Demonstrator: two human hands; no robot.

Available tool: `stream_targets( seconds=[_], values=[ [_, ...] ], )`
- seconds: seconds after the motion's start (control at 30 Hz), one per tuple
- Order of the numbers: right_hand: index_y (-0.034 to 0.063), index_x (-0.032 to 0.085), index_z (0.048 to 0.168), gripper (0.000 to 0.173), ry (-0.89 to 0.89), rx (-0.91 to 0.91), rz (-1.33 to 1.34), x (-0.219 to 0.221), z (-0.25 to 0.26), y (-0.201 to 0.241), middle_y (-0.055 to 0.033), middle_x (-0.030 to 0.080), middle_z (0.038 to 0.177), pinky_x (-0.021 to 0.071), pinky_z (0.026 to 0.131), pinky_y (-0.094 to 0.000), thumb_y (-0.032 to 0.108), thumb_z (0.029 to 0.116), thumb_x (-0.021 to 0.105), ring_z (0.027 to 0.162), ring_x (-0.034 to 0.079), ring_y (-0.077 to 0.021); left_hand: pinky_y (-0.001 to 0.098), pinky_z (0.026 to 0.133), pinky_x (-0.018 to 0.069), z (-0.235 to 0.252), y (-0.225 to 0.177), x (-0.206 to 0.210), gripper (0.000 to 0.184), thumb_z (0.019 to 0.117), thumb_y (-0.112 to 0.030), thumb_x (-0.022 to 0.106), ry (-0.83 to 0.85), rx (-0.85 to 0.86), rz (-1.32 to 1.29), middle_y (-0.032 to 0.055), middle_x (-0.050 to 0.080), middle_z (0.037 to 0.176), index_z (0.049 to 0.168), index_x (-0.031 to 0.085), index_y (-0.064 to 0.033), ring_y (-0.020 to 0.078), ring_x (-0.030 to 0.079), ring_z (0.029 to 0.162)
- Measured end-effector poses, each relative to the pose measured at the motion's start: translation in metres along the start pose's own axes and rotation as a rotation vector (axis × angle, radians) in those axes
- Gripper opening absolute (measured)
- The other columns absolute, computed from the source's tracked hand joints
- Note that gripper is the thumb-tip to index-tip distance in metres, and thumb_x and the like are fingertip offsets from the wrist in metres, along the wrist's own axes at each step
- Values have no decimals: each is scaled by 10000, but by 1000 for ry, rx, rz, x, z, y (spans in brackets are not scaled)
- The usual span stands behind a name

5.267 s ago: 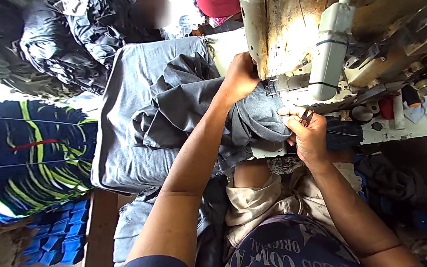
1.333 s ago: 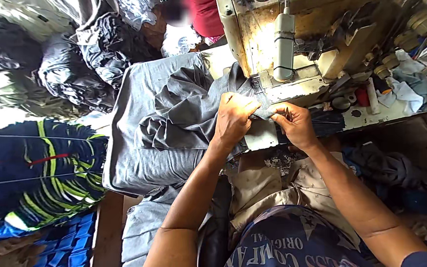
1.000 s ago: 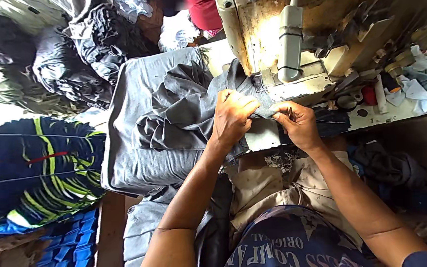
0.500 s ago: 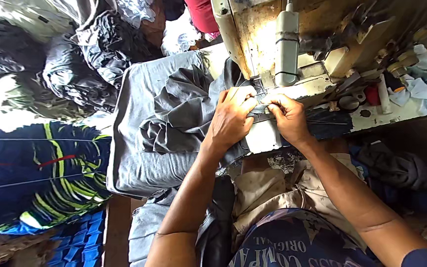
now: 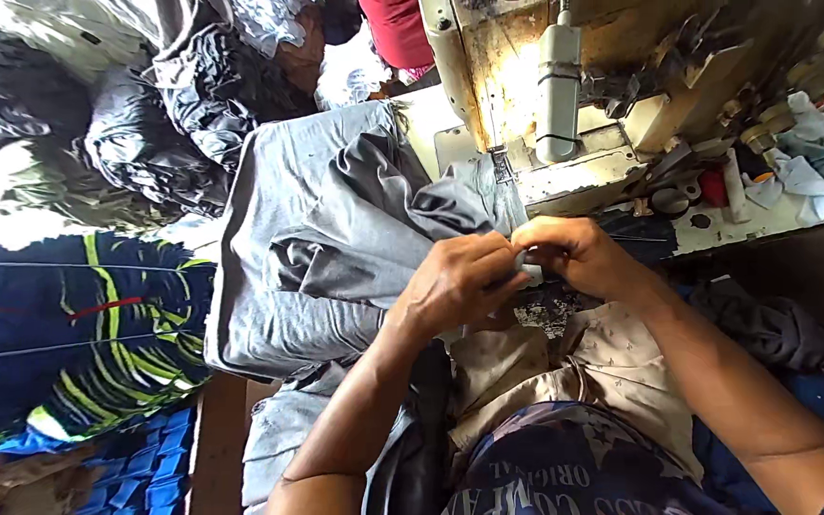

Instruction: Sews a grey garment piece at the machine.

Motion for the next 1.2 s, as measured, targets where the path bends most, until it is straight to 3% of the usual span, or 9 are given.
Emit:
stream_targets(
  seconds=[0.1, 0.17, 0.23, 0.33, 0.47, 0.73, 0.9, 1.03, 1.2],
  values=[
    [14, 730, 1093, 140, -133, 29, -51, 2, -21, -6, -74, 713, 1134, 599, 951, -311, 12, 972, 659, 1068, 690, -136, 332, 703, 584, -7, 12, 23, 330, 908, -382, 785, -75, -65, 60, 70, 680, 918, 929, 711, -62, 169, 679, 846],
    [-10, 731, 1089, 139, -223, 50, -56, 3, -32, -10, -95, 713, 1133, 603, 930, -313, 18, 965, 675, 1046, 694, -140, 412, 874, 564, -14, 25, 37, 503, 883, -486, 772, -70, -144, 278, 113, 666, 1172, 1231, 701, -129, 246, 655, 1064],
    [-6, 725, 1066, 116, -290, 81, -55, 5, -38, -11, -93, 709, 1116, 614, 836, -292, 29, 969, 673, 972, 696, -127, 508, 1015, 444, -21, 40, 48, 544, 878, -305, 746, -58, -188, 448, 144, 567, 1408, 1395, 625, -185, 334, 550, 1247],
    [12, 726, 1064, 112, -336, 120, -62, 6, -42, -11, -79, 710, 1104, 613, 751, -267, 54, 980, 666, 907, 694, -111, 546, 1019, 382, -24, 48, 39, 342, 842, -82, 657, -94, -213, 567, 103, 596, 1421, 1161, 728, -181, 346, 549, 1234],
    [28, 723, 1085, 125, -355, 177, -12, 5, -42, -15, -57, 702, 1063, 581, 628, -248, 77, 994, 654, 744, 649, -89, 523, 1000, 386, -12, 39, 22, 186, 886, -66, 605, -43, -232, 589, 49, 662, 1331, 970, 746, -154, 298, 585, 1178],
    [35, 724, 1030, 93, -429, 216, 42, 4, -22, -29, -54, 710, 1062, 545, 584, -232, 61, 995, 641, 710, 633, -82, 499, 1029, 376, 8, 60, 3, 246, 916, -36, 522, -10, -186, 567, -11, 701, 1290, 933, 744, -141, 267, 597, 1185],
    [38, 707, 1048, 95, -463, 235, 86, 1, -9, -38, -61, 702, 1064, 508, 492, -242, 46, 993, 630, 599, 583, -95, 496, 1061, 362, 16, 76, -7, 308, 941, -27, 503, -41, -172, 566, -23, 724, 1219, 1012, 770, -163, 259, 595, 1190],
    [15, 711, 1048, 117, -475, 193, 105, -1, 1, -41, -77, 712, 1091, 554, 595, -250, 8, 990, 610, 705, 640, -100, 512, 1144, 326, 11, 81, -11, 378, 958, -25, 522, -51, -97, 383, -43, 733, 1235, 1134, 788, -229, 243, 596, 1229],
    [10, 711, 1036, 119, -470, 169, 58, 0, 1, -39, -89, 714, 1096, 593, 723, -267, -12, 987, 606, 867, 690, -120, 559, 1192, 263, 9, 81, -8, 337, 967, -21, 513, -19, -99, 355, -19, 764, 1077, 1042, 794, -190, 254, 622, 1175]
  ],
)
Point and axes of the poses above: each hand's wrist, its own z-axis towards the middle knuckle, its own x-axis out of the palm, y = z × x, the point moved 7 cm from there along z, towards the middle knuckle
